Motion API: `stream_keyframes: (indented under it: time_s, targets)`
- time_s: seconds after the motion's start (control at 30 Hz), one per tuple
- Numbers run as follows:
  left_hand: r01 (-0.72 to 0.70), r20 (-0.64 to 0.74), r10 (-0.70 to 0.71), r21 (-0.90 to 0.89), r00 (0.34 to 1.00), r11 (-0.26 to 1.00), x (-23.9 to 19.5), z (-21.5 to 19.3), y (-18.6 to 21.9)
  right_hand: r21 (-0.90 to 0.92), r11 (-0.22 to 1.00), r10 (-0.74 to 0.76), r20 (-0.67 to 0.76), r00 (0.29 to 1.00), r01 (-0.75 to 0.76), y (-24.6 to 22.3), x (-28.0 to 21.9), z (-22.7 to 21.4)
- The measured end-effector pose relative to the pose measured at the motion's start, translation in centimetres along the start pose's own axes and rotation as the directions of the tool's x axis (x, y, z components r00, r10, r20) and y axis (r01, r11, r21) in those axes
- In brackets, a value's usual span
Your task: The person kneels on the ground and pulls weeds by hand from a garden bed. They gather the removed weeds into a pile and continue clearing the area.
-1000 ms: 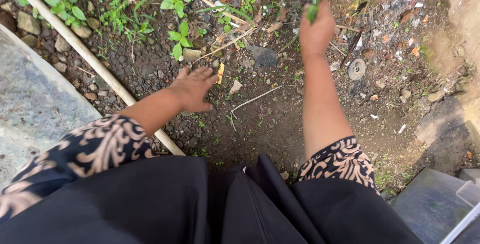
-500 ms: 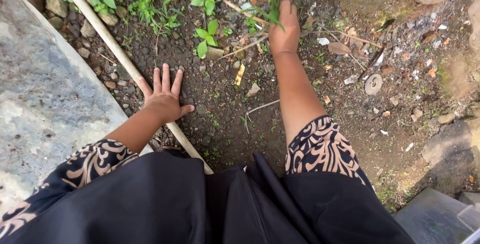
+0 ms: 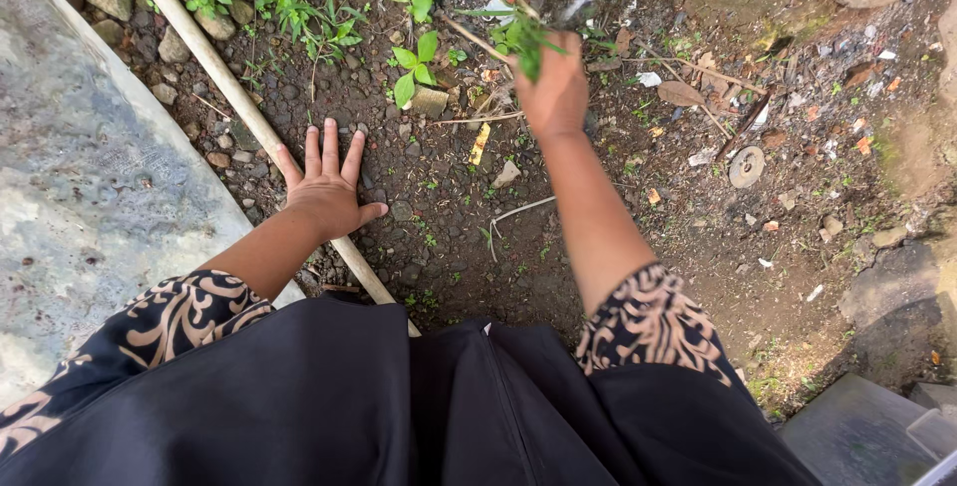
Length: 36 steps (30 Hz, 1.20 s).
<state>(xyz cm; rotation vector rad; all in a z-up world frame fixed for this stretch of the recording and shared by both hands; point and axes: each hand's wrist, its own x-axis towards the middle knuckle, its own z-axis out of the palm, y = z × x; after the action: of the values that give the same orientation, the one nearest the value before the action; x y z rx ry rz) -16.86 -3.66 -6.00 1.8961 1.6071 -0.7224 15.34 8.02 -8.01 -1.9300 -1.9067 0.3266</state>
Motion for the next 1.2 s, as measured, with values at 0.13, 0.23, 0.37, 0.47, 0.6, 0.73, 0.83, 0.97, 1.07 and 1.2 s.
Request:
stream_keyframes:
  time_s: [0.13, 0.23, 0.37, 0.47, 0.6, 0.73, 0.83, 0.97, 1.07, 1.2]
  targets:
    - [0.013, 0.044, -0.014, 0.012, 0.999, 1.000, 0.0, -0.7, 0.1, -0.253, 0.953, -0.166, 0.034, 0.986, 0.169, -2.0, 1.4, 1.7]
    - [-0.002, 0.017, 0.002, -0.002, 1.000, 1.000, -0.4, -0.4, 0.2, -0.256, 0.939, -0.205, 0.115, 0.972, 0.228, -0.9, 1.8, 3.0]
    - [-0.008, 0.028, 0.008, 0.004, 1.000, 1.000, -0.1, -0.6, -0.1, -0.180, 0.976, -0.117, 0.033, 0.993, 0.121, 2.3, 2.4, 2.4]
    - [-0.009, 0.022, 0.010, -0.004, 1.000, 1.000, -0.1, 0.1, 0.0, -0.086, 0.982, -0.184, -0.280, 0.942, 0.166, 5.5, 1.5, -0.8]
    - [-0.017, -0.021, 0.016, -0.009, 1.000, 1.000, 0.1, 0.0, -0.3, -0.133, 0.991, -0.032, -0.197, 0.980, 0.006, 6.5, 1.3, -4.5]
    - [-0.008, 0.001, 0.008, 0.002, 1.000, 1.000, 0.1, 0.1, -0.3, -0.241, 0.970, -0.030, -0.080, 0.996, 0.009, 5.3, 1.0, -4.7]
    - [-0.016, -0.022, 0.016, -0.007, 1.000, 1.000, 0.1, 0.2, -0.2, -0.304, 0.950, -0.091, -0.050, 0.995, 0.072, 4.6, 0.1, -4.8]
    - [0.000, 0.019, 0.000, 0.013, 1.000, 1.000, 0.3, 0.1, -0.2, -0.283, 0.956, -0.082, -0.010, 0.997, 0.076, 4.1, -0.2, -5.3]
    - [-0.005, 0.003, 0.005, 0.008, 1.000, 1.000, 0.3, 0.5, -0.3, -0.301, 0.951, 0.101, 0.067, 0.993, -0.077, 3.9, 0.1, -4.6]
    - [-0.007, -0.005, 0.007, 0.016, 1.000, 1.000, 0.8, 0.4, -0.2, -0.319, 0.913, 0.291, 0.074, 0.954, -0.254, 4.3, 2.2, -2.9]
